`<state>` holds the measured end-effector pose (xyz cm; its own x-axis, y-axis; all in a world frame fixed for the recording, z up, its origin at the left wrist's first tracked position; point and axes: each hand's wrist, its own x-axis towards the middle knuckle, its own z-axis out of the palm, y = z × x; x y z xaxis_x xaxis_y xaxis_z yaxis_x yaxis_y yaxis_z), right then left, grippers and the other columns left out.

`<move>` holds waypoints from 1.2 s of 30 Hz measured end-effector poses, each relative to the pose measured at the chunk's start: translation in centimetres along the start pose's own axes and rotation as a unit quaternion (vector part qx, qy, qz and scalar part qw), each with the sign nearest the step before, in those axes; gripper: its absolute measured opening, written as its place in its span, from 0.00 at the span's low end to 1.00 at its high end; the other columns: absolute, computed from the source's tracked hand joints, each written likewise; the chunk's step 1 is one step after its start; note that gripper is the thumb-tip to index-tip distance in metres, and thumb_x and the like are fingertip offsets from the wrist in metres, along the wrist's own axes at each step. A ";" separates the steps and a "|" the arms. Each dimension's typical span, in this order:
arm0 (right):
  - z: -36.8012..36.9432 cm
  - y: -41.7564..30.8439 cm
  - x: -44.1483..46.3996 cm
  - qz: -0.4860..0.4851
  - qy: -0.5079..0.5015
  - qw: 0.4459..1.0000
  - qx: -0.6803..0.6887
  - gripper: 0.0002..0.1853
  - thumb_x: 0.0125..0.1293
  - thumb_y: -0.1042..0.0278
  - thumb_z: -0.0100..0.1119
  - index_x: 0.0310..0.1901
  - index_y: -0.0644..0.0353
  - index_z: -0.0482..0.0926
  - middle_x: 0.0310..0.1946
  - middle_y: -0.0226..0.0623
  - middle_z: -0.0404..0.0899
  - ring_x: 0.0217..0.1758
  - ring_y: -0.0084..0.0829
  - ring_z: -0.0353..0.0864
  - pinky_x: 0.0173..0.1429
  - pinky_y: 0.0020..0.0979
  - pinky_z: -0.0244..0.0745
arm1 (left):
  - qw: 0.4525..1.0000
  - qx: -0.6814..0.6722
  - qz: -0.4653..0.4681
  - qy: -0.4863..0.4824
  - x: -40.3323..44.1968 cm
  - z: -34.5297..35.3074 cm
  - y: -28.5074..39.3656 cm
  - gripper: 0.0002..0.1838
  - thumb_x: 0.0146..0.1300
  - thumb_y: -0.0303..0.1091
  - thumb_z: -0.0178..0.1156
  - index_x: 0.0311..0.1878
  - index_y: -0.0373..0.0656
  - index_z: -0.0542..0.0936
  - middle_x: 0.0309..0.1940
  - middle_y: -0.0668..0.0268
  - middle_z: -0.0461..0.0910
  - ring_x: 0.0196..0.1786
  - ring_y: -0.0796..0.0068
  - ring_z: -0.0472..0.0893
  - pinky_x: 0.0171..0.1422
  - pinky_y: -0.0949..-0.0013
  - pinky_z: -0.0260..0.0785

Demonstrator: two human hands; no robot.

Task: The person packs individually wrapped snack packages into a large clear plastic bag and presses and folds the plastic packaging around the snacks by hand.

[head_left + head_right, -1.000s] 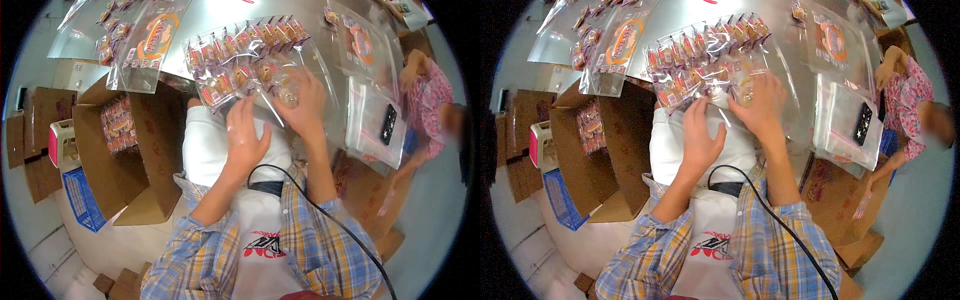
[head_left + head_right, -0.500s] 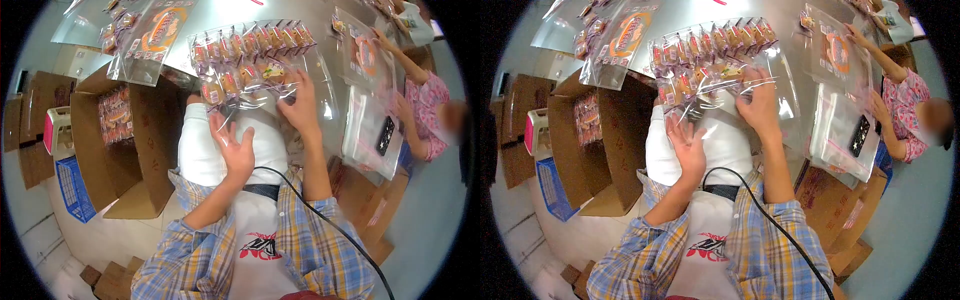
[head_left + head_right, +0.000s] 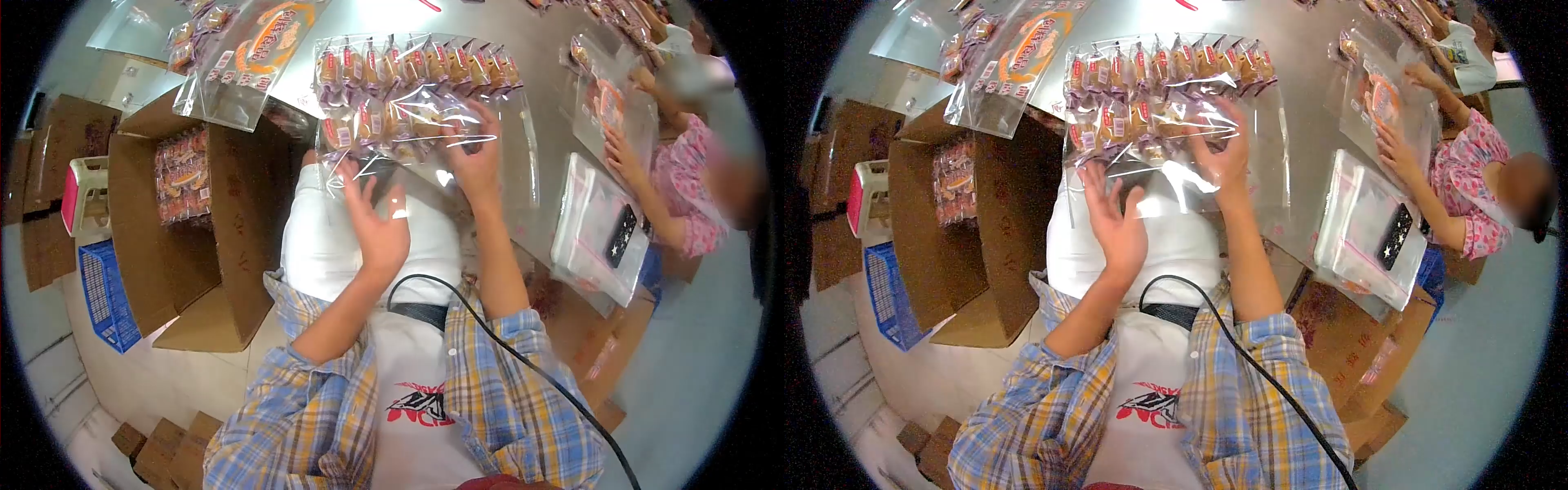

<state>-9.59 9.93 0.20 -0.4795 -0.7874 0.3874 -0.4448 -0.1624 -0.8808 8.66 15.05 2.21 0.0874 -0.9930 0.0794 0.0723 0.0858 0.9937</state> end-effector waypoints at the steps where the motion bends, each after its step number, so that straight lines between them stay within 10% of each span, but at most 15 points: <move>1: 0.0 -1.2 -0.3 0.097 -0.018 0.987 0.124 0.32 0.64 0.71 0.78 0.67 0.59 0.73 0.55 0.41 0.84 0.58 0.30 0.84 0.64 0.35 0.80 | 1.000 -0.028 0.010 0.007 -0.5 -0.1 0.3 0.48 0.69 0.17 0.59 0.86 0.37 0.45 0.86 0.50 0.50 0.86 0.53 0.55 0.83 0.52 0.60; 12: -0.2 2.3 -0.3 -0.039 -0.074 0.996 0.007 0.41 0.60 0.84 0.72 0.74 0.61 0.65 0.72 0.43 0.71 0.73 0.33 0.74 0.76 0.35 0.73 | 0.983 -0.147 -0.068 0.091 0.2 -0.3 -0.3 0.28 0.67 0.15 0.61 0.69 0.32 0.67 0.70 0.54 0.73 0.72 0.61 0.75 0.74 0.60 0.70; 14: 0.1 2.1 -0.4 -0.033 -0.071 0.997 0.000 0.41 0.59 0.83 0.76 0.73 0.61 0.66 0.71 0.42 0.73 0.72 0.33 0.75 0.74 0.35 0.75 | 0.994 0.057 0.091 -0.034 0.1 -0.4 -0.1 0.20 0.62 0.15 0.63 0.58 0.37 0.79 0.58 0.58 0.82 0.67 0.55 0.80 0.70 0.57 0.72; 19: -0.1 1.1 -0.6 0.038 -0.069 0.987 0.137 0.35 0.63 0.75 0.77 0.70 0.61 0.71 0.68 0.45 0.77 0.70 0.36 0.79 0.72 0.37 0.76 | 0.815 0.361 0.411 -0.190 4.5 1.7 2.8 0.20 0.59 0.24 0.65 0.57 0.40 0.84 0.59 0.62 0.83 0.66 0.57 0.80 0.73 0.48 0.68; 22: -0.9 0.8 -0.2 -0.066 -0.080 0.994 0.016 0.35 0.64 0.78 0.73 0.71 0.62 0.69 0.70 0.45 0.74 0.70 0.37 0.78 0.72 0.36 0.76 | 0.781 0.439 0.427 -0.123 6.8 3.1 1.5 0.21 0.61 0.28 0.62 0.59 0.41 0.84 0.60 0.62 0.82 0.68 0.60 0.80 0.74 0.45 0.65; 27: -1.1 1.1 -0.5 0.038 -0.072 0.978 0.190 0.36 0.66 0.85 0.65 0.75 0.64 0.64 0.73 0.43 0.70 0.73 0.33 0.74 0.75 0.34 0.74 | 0.845 0.347 0.396 -0.088 7.3 3.2 0.4 0.21 0.63 0.29 0.62 0.61 0.41 0.84 0.56 0.64 0.84 0.56 0.61 0.81 0.70 0.48 0.66; 36: -0.6 0.3 -0.3 0.058 -0.080 0.992 0.081 0.35 0.65 0.69 0.75 0.73 0.64 0.73 0.66 0.45 0.79 0.72 0.33 0.76 0.75 0.36 0.71 | 0.820 0.442 0.358 -0.066 7.5 3.0 0.3 0.20 0.61 0.39 0.72 0.57 0.50 0.88 0.56 0.66 0.85 0.69 0.60 0.77 0.82 0.45 0.45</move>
<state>-10.03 10.48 0.03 -0.3879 -0.8887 0.2445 -0.2597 -0.1492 -0.9541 6.31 7.43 3.33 -0.3194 -0.7192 0.6170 -0.7048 0.6155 0.3527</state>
